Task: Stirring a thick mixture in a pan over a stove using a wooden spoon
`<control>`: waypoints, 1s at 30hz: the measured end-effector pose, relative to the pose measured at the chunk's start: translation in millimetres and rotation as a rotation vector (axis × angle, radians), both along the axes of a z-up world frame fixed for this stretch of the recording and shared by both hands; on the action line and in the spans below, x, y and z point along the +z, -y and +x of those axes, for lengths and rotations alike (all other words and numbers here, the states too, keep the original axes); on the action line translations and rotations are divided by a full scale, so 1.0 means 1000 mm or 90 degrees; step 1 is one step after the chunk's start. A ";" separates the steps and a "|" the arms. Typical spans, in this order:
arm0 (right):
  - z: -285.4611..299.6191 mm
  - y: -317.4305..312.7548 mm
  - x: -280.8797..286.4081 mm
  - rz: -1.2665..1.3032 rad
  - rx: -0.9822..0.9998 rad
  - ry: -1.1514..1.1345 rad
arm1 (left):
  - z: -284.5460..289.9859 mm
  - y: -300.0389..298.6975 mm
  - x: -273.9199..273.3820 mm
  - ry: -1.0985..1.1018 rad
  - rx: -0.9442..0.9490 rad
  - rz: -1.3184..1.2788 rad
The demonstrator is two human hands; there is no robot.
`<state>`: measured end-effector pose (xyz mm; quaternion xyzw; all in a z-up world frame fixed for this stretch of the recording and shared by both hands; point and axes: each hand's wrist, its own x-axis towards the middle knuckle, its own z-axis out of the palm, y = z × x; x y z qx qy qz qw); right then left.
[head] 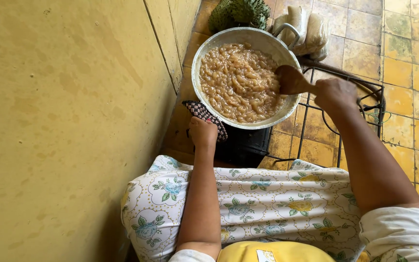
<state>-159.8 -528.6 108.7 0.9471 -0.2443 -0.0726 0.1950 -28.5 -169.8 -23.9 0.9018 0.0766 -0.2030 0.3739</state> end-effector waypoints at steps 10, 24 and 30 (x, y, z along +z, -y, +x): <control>0.068 -0.036 -0.082 0.247 0.020 0.024 | -0.003 -0.003 0.008 0.014 -0.028 0.020; 0.016 -0.076 0.044 -0.150 0.177 0.051 | -0.005 -0.013 0.011 0.064 -0.013 -0.050; 0.002 -0.072 0.067 -0.140 0.042 -0.055 | -0.011 -0.014 0.025 0.102 -0.021 -0.045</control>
